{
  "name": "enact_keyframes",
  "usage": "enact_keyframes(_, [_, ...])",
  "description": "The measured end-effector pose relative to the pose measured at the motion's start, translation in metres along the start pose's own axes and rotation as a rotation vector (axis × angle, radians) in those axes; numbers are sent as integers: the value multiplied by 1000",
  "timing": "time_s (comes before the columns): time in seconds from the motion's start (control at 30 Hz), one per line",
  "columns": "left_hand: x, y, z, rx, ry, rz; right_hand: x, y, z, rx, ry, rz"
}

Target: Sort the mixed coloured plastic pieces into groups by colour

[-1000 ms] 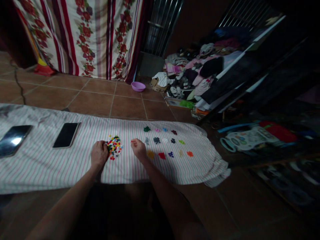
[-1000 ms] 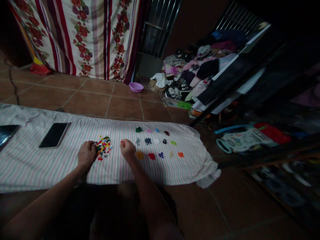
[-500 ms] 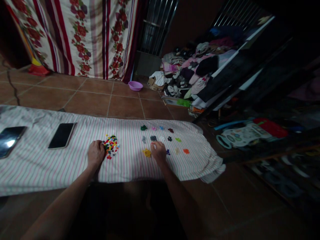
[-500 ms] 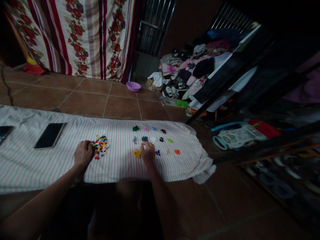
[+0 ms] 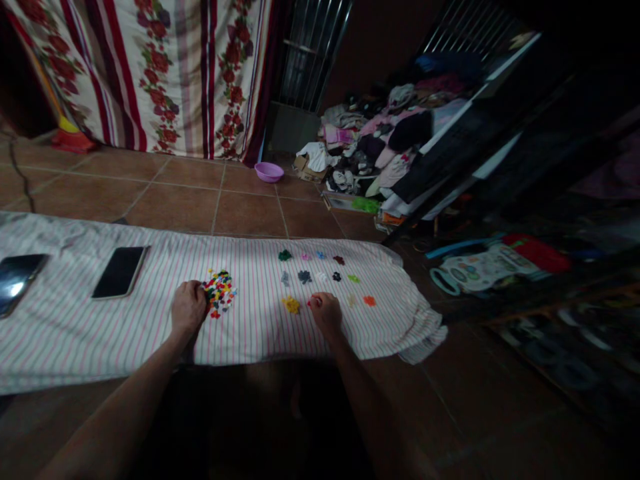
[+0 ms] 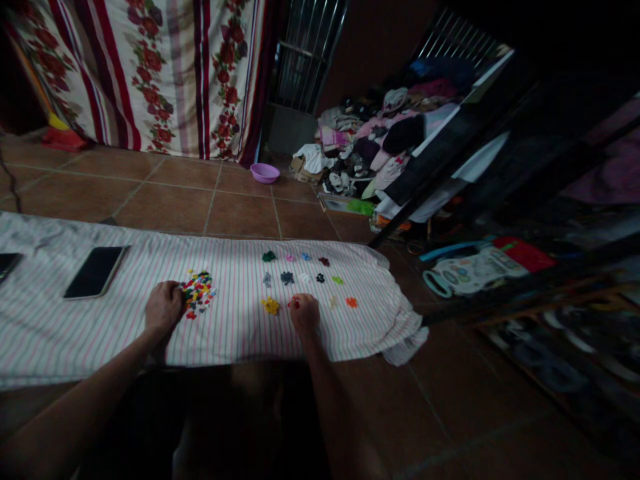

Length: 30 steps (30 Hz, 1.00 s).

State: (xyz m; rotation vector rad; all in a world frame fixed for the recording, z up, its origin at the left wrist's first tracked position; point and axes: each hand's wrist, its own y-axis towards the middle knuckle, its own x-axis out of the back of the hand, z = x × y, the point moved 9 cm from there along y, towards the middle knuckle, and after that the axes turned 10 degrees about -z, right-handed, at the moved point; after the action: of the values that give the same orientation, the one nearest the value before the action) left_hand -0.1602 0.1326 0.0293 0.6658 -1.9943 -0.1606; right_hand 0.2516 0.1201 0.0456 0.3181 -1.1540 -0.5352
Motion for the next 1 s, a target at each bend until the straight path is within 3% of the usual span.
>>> enact_keyframes(0.33, [-2, 0, 4, 11, -17, -4, -3, 2, 3, 41, -37, 29])
enact_keyframes(0.5, [-3, 1, 4, 11, -28, -12, -3, 3, -4, -15, -59, 46])
enact_keyframes(0.83, [-3, 1, 5, -4, -40, -44, 0, 12, -23, -156, 148, -36])
enact_keyframes(1.0, [-2, 1, 3, 6, -69, -26, 5, 19, -14, -171, 220, -123])
